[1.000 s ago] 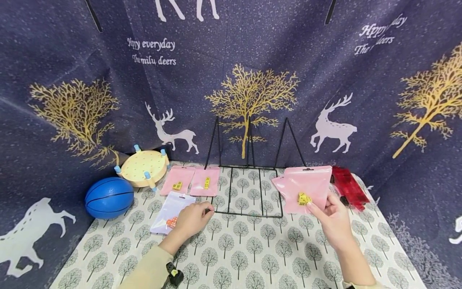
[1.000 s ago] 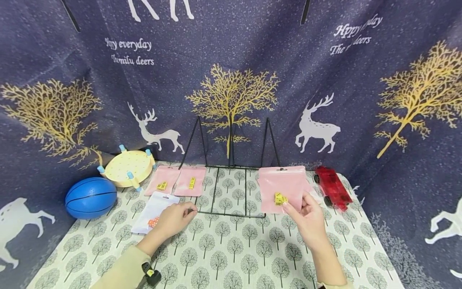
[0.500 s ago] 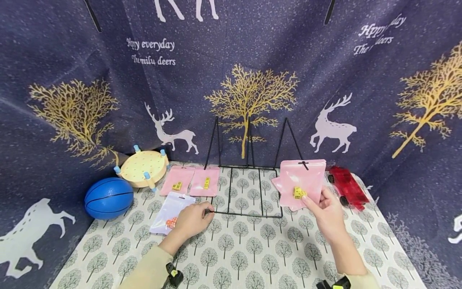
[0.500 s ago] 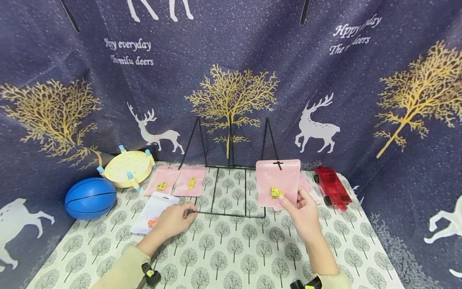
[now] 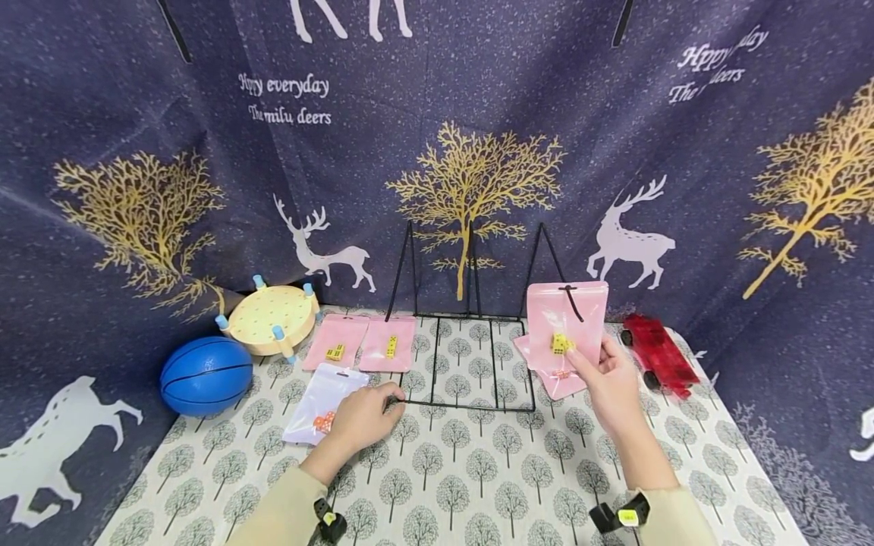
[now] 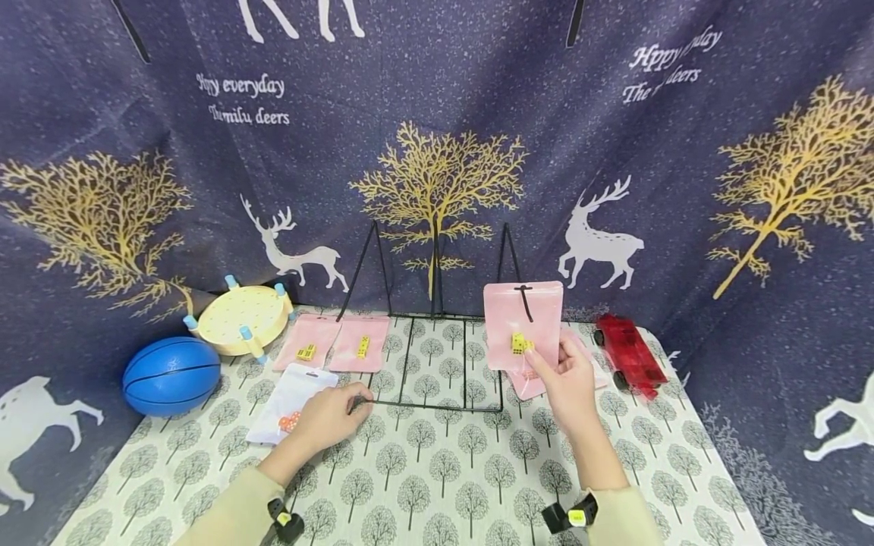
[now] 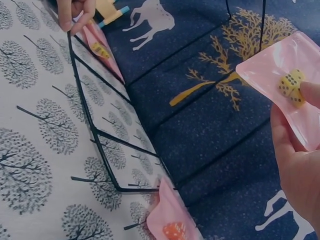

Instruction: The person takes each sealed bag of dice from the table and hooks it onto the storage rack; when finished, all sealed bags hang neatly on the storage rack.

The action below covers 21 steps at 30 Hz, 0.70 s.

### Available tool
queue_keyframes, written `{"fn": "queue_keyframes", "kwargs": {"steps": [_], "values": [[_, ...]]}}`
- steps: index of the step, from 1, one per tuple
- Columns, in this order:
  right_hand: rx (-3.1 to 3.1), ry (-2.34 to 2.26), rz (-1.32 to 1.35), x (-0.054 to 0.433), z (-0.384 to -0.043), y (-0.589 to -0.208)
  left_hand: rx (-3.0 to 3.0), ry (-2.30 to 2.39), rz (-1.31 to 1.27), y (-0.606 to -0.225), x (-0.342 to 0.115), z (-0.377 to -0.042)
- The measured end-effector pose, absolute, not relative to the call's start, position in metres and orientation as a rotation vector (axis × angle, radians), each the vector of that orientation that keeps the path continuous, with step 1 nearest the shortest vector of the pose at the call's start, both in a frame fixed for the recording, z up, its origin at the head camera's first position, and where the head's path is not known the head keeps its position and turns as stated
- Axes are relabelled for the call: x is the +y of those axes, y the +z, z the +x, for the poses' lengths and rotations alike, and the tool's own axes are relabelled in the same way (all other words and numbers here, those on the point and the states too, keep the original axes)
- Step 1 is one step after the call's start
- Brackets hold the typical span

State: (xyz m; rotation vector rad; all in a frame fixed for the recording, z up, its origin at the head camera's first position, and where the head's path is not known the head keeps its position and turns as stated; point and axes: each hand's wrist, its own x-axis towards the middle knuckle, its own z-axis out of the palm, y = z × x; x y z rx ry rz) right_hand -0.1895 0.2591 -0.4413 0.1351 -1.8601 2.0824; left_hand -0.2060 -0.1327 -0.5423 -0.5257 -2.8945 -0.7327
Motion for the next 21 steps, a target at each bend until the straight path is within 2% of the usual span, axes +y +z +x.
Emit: {"fn": "queue_keyframes", "kwargs": {"steps": [21], "values": [[-1.760, 2.178, 0.062, 0.247, -0.253, -0.432, -2.885, -0.688, -0.529, -0.545, -0.134, -0.208]]}}
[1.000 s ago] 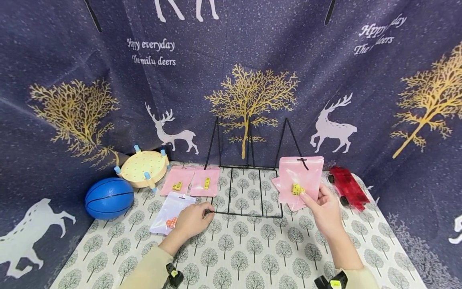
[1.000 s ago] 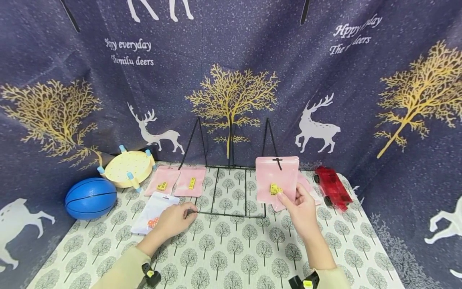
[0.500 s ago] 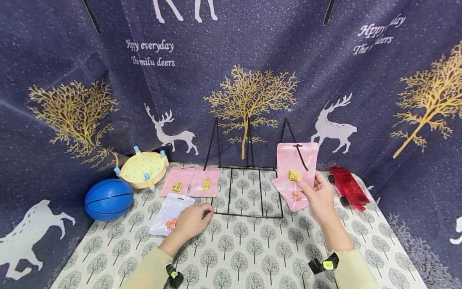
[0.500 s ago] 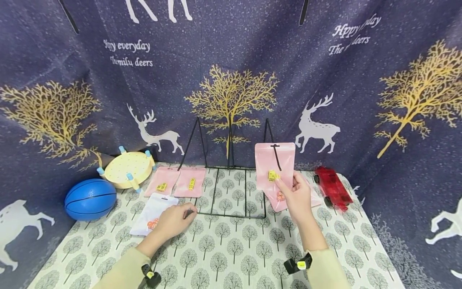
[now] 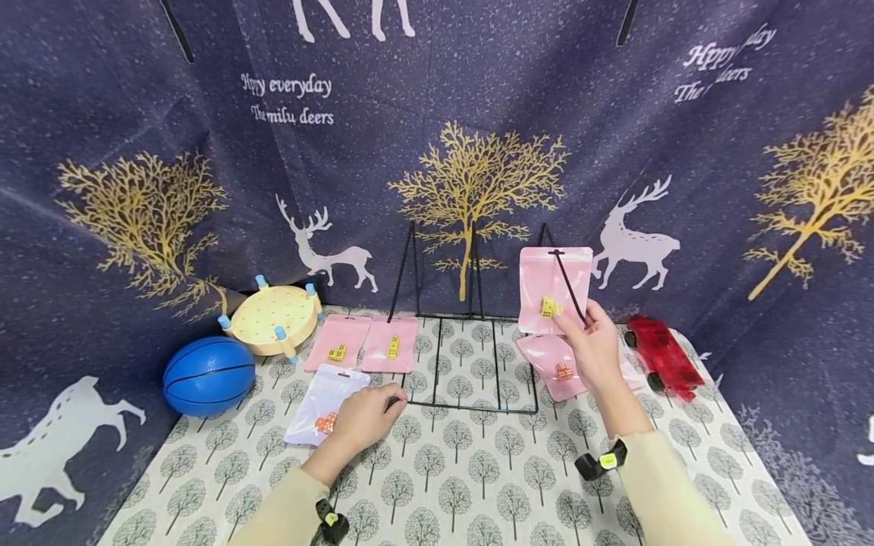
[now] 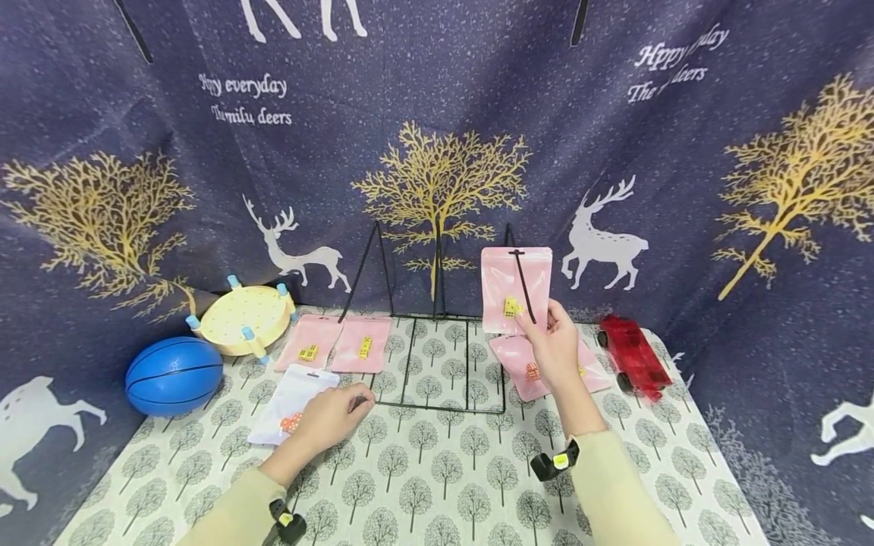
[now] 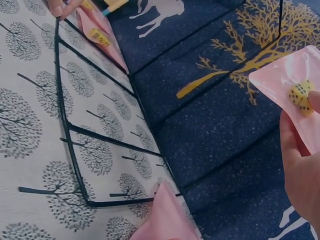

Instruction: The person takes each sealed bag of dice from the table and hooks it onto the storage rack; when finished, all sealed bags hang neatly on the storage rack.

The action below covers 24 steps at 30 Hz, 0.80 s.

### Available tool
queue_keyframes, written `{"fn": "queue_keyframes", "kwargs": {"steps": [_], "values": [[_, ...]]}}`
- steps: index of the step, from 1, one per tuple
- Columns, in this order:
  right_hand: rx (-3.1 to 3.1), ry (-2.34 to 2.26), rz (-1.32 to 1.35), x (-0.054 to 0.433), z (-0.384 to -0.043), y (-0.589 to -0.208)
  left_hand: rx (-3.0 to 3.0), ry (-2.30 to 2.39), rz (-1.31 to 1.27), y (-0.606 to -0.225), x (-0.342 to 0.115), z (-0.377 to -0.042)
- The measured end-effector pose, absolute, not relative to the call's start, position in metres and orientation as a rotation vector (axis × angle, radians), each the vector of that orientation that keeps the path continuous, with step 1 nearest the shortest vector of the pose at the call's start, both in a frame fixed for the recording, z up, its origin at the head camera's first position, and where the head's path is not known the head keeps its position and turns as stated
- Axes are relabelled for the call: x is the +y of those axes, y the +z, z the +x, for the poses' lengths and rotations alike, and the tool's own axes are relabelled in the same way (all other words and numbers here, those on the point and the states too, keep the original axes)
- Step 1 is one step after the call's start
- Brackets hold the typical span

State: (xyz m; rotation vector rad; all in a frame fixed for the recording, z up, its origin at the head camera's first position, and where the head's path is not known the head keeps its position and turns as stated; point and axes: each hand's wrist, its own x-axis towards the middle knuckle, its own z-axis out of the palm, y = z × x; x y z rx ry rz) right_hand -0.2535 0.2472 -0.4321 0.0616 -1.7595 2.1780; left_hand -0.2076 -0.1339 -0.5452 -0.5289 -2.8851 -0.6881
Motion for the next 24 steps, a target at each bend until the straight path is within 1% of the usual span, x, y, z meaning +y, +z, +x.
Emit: {"fn": "queue_keyframes", "kwargs": {"steps": [11, 24], "values": [[-1.714, 2.166, 0.095, 0.244, -0.284, -0.431, -2.886, -0.706, -0.530, -0.546, -0.135, -0.209], [-1.695, 2.217, 0.049, 0.238, -0.300, -0.428, -2.893, -0.695, -0.533, -0.547, -0.134, -0.210]]}}
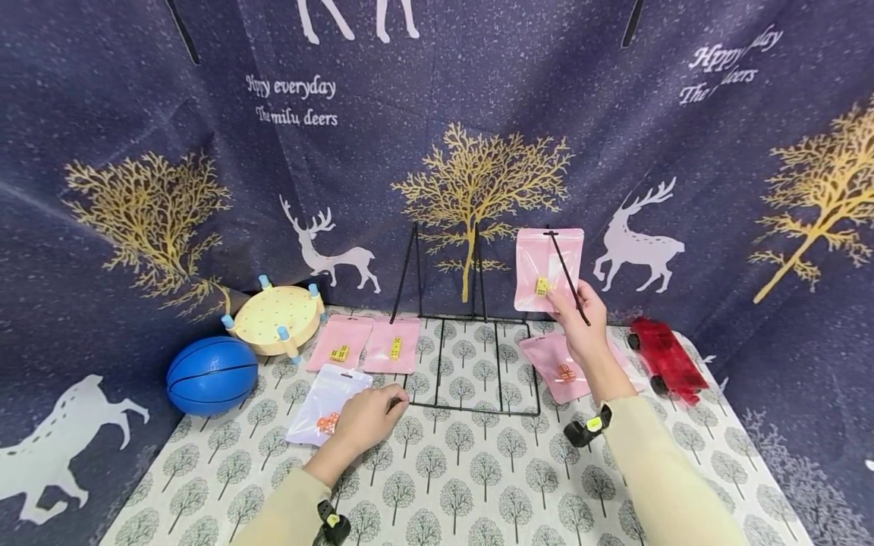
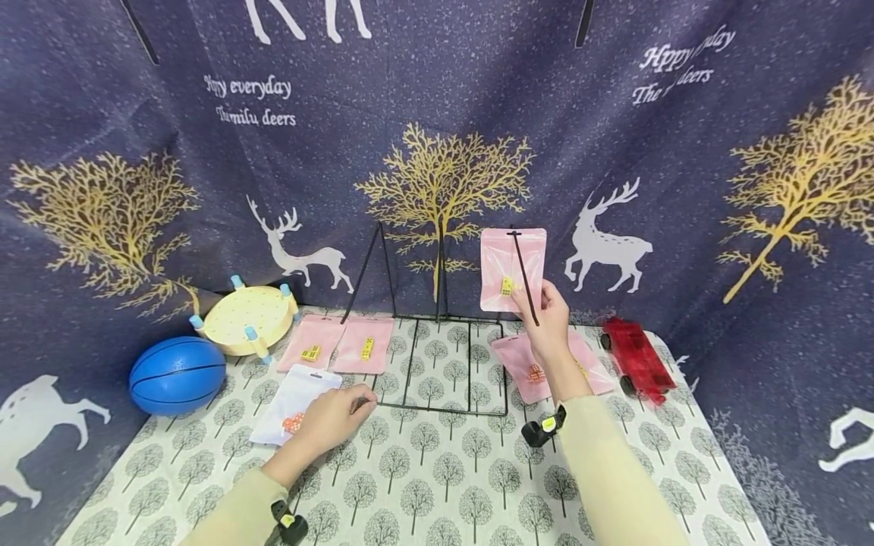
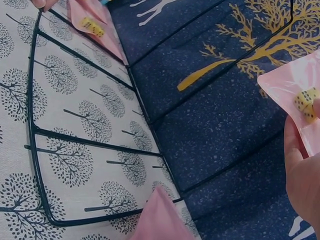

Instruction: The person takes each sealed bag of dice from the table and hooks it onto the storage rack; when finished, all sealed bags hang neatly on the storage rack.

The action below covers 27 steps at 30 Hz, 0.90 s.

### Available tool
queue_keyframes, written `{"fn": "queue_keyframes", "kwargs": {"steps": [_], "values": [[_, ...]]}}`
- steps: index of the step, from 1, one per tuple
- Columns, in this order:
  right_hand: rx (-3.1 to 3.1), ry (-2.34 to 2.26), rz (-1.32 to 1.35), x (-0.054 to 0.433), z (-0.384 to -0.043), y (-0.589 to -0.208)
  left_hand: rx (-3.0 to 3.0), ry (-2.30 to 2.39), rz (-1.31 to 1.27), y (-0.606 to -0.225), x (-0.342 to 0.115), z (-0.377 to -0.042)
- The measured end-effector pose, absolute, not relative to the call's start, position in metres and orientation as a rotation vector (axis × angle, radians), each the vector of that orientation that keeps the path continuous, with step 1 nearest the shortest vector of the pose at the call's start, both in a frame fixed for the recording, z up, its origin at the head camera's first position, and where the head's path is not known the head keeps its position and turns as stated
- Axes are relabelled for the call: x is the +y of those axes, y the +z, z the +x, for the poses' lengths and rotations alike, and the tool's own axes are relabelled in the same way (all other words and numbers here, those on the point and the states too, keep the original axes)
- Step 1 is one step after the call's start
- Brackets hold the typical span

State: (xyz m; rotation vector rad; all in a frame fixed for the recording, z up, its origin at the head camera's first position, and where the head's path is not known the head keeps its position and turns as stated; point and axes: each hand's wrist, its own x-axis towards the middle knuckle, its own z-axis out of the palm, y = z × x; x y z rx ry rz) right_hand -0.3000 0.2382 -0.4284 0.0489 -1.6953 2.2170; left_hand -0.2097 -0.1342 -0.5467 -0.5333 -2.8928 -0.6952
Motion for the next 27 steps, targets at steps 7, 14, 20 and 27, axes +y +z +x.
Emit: {"fn": "queue_keyframes", "kwargs": {"steps": [7, 14, 20, 27], "values": [[-1.682, 2.236, 0.018, 0.239, -0.306, -0.430, -2.887, -0.689, -0.530, -0.548, -0.134, -0.210], [-1.679, 2.264, -0.036, 0.242, -0.308, -0.434, -2.896, -0.700, -0.528, -0.547, -0.133, -0.210], [-1.737, 2.252, -0.135, 0.248, -0.306, -0.442, -2.904, -0.709, -0.517, -0.547, -0.133, -0.210], [-1.742, 2.307, -0.187, 0.262, -0.297, -0.453, -2.904, -0.726, -0.515, -0.547, -0.133, -0.209]]}}
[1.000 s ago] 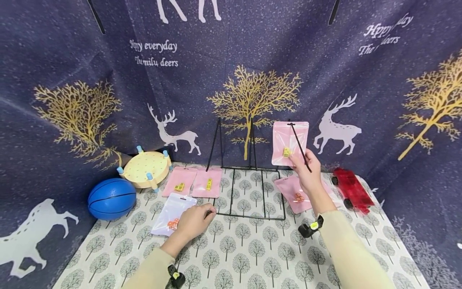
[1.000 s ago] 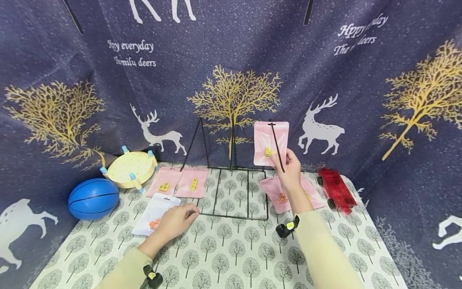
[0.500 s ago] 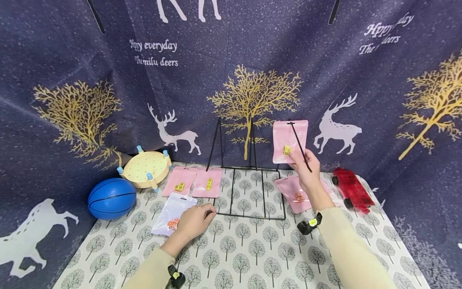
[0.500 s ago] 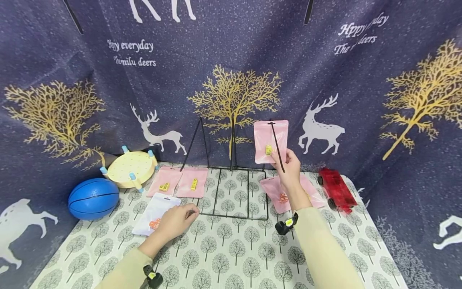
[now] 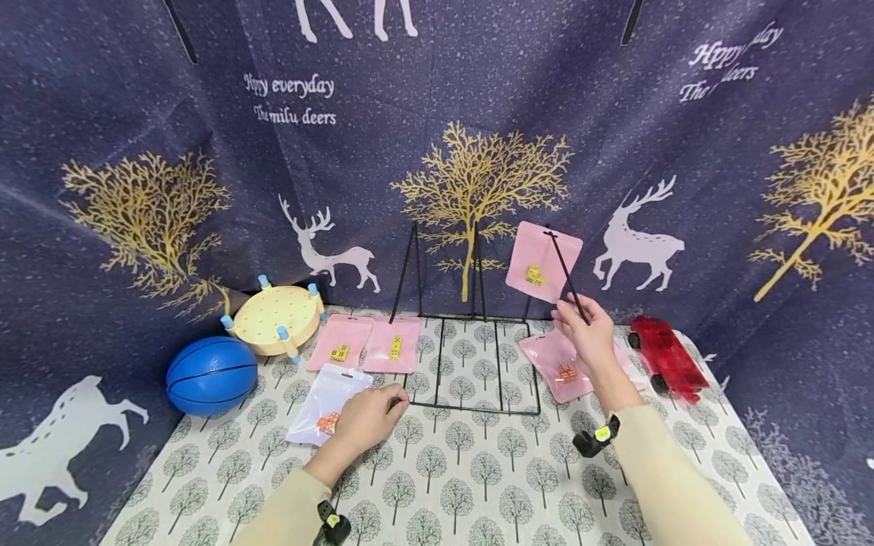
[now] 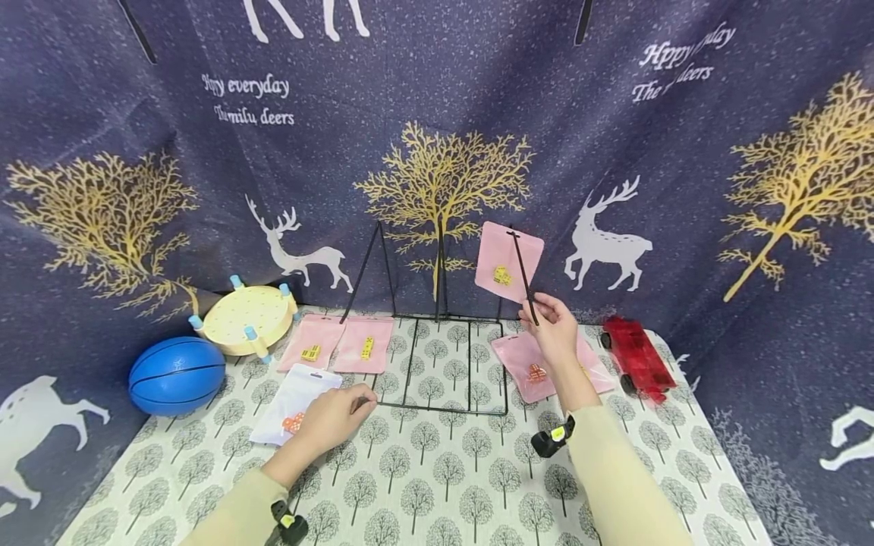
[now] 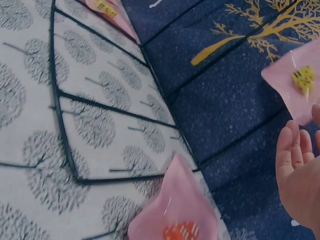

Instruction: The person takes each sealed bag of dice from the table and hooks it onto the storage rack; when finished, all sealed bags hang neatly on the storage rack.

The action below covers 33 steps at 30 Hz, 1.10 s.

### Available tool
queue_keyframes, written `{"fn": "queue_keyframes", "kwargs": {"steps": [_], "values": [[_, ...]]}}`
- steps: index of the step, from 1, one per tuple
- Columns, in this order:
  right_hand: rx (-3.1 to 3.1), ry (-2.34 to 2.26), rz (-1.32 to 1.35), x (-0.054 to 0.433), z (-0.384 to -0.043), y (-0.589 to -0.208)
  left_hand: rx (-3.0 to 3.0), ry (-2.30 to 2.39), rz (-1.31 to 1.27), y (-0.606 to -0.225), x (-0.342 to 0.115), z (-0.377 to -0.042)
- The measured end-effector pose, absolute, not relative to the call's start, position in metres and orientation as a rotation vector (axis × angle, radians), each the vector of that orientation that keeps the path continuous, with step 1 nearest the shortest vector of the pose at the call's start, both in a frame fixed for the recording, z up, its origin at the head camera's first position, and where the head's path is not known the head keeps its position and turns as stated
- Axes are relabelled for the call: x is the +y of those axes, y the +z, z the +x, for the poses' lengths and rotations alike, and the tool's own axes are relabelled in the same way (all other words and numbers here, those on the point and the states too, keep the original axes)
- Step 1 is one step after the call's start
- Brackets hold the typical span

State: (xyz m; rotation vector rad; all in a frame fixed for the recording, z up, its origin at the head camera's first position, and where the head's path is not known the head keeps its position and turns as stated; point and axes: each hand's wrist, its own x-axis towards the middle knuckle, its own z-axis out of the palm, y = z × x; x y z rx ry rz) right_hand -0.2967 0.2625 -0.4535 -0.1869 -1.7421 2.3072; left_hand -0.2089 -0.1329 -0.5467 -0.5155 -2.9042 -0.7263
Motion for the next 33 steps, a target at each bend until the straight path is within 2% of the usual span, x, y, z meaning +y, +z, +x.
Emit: {"fn": "queue_keyframes", "kwargs": {"steps": [19, 28, 33], "values": [[-2.114, 1.956, -0.179, 0.304, -0.248, -0.473, -2.905, -0.704, -0.511, -0.547, -0.134, -0.209], [-2.514, 1.411, -0.141, 0.313, -0.239, -0.496, -2.905, -0.722, -0.500, -0.547, -0.133, -0.209], [-2.658, 1.270, -0.089, 0.314, -0.234, -0.505, -2.902, -0.732, -0.507, -0.547, -0.133, -0.209]]}}
